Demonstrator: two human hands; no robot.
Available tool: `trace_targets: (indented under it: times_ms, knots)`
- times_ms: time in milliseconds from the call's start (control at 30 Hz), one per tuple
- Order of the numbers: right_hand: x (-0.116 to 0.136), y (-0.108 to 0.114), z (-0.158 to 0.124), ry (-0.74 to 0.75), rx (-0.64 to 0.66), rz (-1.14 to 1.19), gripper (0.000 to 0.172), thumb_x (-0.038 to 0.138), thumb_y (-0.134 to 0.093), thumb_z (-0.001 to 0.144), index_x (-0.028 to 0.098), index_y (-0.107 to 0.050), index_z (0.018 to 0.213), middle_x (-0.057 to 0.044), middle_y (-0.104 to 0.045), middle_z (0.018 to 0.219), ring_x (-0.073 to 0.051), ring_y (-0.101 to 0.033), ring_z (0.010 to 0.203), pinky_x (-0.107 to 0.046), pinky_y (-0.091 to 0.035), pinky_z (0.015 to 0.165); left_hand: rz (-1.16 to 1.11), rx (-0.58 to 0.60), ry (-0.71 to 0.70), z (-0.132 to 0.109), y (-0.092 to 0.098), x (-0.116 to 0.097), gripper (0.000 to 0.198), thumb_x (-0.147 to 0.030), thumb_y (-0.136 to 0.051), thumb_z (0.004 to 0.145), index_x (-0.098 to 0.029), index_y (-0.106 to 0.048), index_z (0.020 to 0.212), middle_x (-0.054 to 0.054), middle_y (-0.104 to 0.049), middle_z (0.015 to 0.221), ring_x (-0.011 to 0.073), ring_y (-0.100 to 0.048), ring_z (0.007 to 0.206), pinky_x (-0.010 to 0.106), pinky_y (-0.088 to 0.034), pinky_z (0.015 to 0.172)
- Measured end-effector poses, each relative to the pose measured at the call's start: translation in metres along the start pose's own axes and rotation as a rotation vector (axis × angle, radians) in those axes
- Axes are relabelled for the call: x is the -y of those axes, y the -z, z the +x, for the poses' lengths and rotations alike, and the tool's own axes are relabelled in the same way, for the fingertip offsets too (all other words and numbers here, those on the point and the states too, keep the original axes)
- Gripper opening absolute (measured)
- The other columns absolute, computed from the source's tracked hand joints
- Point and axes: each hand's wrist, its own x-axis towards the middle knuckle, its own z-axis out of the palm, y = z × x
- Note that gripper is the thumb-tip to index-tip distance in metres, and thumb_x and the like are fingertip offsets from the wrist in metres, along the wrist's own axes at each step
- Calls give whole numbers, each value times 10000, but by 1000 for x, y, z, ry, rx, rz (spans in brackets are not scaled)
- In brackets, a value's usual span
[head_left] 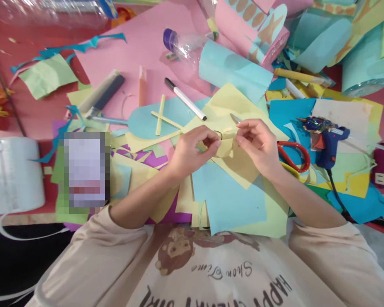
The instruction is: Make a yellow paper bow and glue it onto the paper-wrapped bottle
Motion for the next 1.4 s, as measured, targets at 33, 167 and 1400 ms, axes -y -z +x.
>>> trace_targets:
  times_ms: [33, 167, 1400]
  knots:
    - [0, 0, 0, -5, -14, -6, 135, 266, -635, 880, 236, -598, 1006, 18, -593, 814, -99, -580, 717, -254, -504, 671, -2, -3, 3, 0, 0, 0, 117, -109, -576, 819, -174, -579, 722, -22, -631, 699, 63, -574, 612, 186, -468, 591]
    - [2, -1, 1, 8, 48, -85, 60, 268, -661, 862, 217, -638, 838, 16, -605, 765, -99, -562, 674, -244, -472, 609, -36, 12, -1, 0, -1, -2, 109, -124, -587, 818, -179, -585, 723, -24, -629, 689, 66, -575, 606, 189, -480, 587]
    - [7, 2, -2, -108, 87, 32, 448, 477, -502, 957, 207, -435, 606, 40, -550, 491, -62, -472, 414, -217, -386, 426, 328, -123, 209, 24, 47, 38, 167, -167, -600, 745, -225, -505, 621, -10, -545, 694, 139, -500, 650, 312, -427, 637]
